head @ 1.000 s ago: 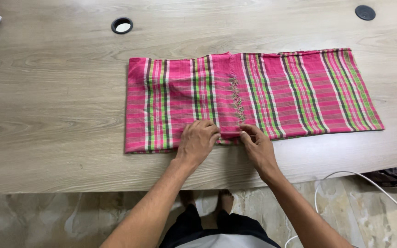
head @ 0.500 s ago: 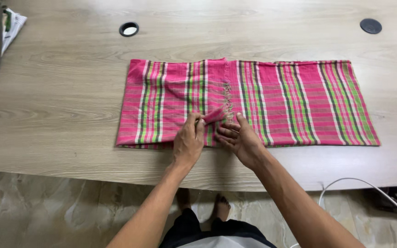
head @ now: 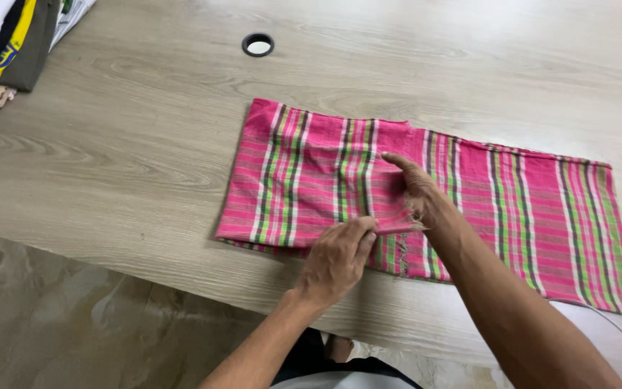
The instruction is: The person folds a large pink and green striped cloth on a light wooden table. They smooth the fabric, fold it lengthwise multiple times, then fold it into a compact square and place it on a stack of other folded items.
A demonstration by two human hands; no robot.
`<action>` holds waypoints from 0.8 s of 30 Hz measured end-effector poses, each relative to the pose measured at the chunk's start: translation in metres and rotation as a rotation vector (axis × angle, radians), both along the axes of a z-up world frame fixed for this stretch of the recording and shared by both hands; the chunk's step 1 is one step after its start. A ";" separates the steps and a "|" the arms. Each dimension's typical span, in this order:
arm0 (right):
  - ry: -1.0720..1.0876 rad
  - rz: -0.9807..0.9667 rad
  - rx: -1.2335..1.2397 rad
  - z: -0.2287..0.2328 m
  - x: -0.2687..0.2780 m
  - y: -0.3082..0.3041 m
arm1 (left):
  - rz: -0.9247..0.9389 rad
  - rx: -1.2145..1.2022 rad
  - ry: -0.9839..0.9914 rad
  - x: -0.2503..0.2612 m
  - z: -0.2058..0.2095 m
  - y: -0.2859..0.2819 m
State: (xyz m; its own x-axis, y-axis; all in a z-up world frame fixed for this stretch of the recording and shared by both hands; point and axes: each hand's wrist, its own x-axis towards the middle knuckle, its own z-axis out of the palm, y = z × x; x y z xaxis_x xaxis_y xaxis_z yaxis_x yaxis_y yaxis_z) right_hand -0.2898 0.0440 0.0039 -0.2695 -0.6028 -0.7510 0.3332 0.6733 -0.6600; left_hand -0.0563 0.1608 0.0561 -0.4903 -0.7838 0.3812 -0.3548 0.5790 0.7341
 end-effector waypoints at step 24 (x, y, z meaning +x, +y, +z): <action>-0.138 0.035 -0.208 -0.004 -0.132 -0.035 | -0.054 0.073 -0.251 -0.089 -0.038 0.038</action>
